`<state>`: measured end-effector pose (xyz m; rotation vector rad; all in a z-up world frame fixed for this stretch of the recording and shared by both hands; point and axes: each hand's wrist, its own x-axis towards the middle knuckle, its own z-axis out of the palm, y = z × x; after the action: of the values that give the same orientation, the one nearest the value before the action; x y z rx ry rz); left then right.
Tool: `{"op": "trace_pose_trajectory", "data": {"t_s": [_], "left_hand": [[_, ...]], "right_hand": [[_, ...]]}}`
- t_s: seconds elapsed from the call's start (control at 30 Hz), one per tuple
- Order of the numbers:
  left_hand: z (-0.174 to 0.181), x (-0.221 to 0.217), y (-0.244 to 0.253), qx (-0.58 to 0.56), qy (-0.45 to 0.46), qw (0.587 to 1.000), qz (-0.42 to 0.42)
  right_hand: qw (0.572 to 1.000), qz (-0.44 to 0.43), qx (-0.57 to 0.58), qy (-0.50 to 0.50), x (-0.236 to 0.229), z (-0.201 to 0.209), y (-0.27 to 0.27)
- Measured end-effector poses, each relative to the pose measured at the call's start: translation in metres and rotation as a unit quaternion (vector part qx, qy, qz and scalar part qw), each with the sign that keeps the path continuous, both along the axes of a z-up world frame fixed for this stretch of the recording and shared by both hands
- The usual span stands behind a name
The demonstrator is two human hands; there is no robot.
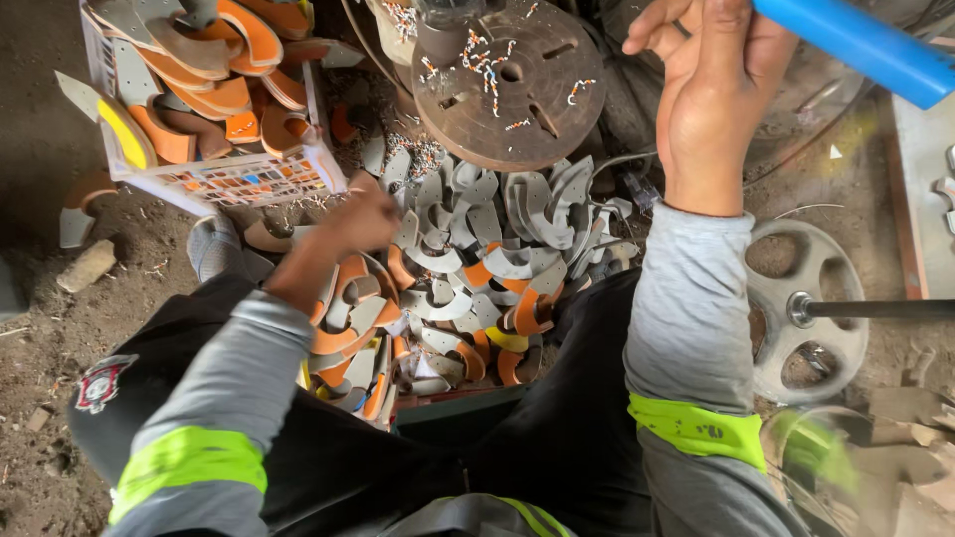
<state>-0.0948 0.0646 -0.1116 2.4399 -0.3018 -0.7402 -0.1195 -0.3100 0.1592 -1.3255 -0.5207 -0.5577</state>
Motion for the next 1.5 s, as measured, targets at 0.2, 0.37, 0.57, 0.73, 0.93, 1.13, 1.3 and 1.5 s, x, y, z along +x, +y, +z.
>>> {"op": "trace_pose_trajectory", "data": {"t_s": [0.2,0.37,0.57,0.73,0.93,1.13,1.3,1.5], "left_hand": [[-0.103,-0.133,-0.078,0.121,0.060,0.978,-0.160],[-0.131,-0.222,-0.095,0.107,0.261,0.956,-0.076],[-0.137,-0.221,-0.093,0.148,0.235,0.960,-0.031],[-0.141,-0.211,-0.072,-0.053,0.309,0.924,0.220],[-0.157,-0.207,-0.045,-0.029,0.333,0.938,0.089],[-0.163,-0.246,-0.059,0.149,0.187,0.952,-0.191],[-0.167,-0.232,-0.053,0.054,0.263,0.955,-0.125],[-0.120,-0.171,-0.061,-0.249,0.466,0.833,0.166]], "right_hand": [[1.000,0.008,0.014,0.017,0.000,-0.001,-0.001],[1.000,0.014,-0.017,0.004,0.001,-0.004,-0.006],[0.999,0.032,0.026,0.015,0.001,-0.008,-0.007],[0.999,0.031,0.003,0.011,0.002,-0.029,-0.026],[0.992,0.062,0.110,0.028,0.000,-0.052,-0.050],[0.997,0.048,-0.026,0.048,-0.017,-0.029,-0.025],[0.998,0.046,-0.015,0.050,-0.019,-0.018,-0.017],[0.997,0.060,-0.028,0.038,-0.019,-0.015,-0.017]]}}
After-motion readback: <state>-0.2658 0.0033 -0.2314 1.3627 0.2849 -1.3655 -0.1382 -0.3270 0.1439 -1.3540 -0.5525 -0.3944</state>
